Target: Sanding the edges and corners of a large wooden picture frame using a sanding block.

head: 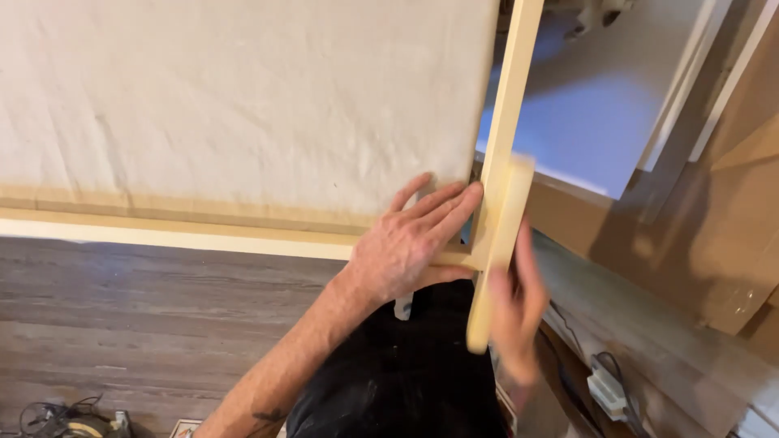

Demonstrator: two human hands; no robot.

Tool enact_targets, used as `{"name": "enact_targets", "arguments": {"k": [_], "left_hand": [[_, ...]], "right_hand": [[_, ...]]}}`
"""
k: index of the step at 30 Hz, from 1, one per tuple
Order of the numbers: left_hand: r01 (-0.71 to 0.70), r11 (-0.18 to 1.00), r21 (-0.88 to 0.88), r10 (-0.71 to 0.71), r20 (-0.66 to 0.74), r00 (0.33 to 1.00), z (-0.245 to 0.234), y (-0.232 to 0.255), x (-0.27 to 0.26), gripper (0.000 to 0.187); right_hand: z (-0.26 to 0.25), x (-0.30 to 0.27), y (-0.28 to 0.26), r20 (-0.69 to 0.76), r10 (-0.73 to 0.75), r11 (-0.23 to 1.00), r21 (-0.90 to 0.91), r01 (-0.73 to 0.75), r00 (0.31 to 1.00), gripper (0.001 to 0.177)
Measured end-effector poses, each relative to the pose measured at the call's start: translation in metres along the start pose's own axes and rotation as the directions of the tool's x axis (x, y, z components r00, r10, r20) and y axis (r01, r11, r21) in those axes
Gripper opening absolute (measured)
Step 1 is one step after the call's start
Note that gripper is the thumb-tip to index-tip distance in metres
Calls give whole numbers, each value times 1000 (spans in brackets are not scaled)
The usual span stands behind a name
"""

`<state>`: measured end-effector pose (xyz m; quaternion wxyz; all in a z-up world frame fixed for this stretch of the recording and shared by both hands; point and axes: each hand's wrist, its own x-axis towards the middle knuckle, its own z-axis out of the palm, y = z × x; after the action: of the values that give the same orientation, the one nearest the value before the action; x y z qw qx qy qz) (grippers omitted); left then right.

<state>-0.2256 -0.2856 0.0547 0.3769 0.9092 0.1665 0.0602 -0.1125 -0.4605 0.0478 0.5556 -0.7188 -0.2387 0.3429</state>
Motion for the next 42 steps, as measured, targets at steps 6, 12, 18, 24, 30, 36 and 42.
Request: {"name": "enact_targets", "arguments": {"k": [6,12,18,24,30,36,42], "left_hand": [[32,999,32,-36,127,991,-12,7,6,117],[4,1000,21,-6,91,996,-9,3,5,114],[23,1000,5,-23,31,999,-1,0,1,107],[3,1000,9,-4,79,997,-1,4,0,112],[59,998,-23,-57,76,995,0,0,3,113],[25,1000,10,-26,104,994,2,1,0,114],[0,999,53,-7,116,993,9,-2,0,111]], "right_hand": [[9,93,-20,99,-310,921,-217,325,946,58],[18,154,-35,70,-218,947,-224,229,973,57],[0,-12,-2,66,-273,921,-269,281,960,55],[21,138,-47,-42,8,979,204,1,999,56],[-6,10,7,11,-135,990,31,135,991,55],[21,134,-32,-37,-132,991,29,133,991,53],[2,-20,-5,67,-294,922,-245,301,953,52]]}}
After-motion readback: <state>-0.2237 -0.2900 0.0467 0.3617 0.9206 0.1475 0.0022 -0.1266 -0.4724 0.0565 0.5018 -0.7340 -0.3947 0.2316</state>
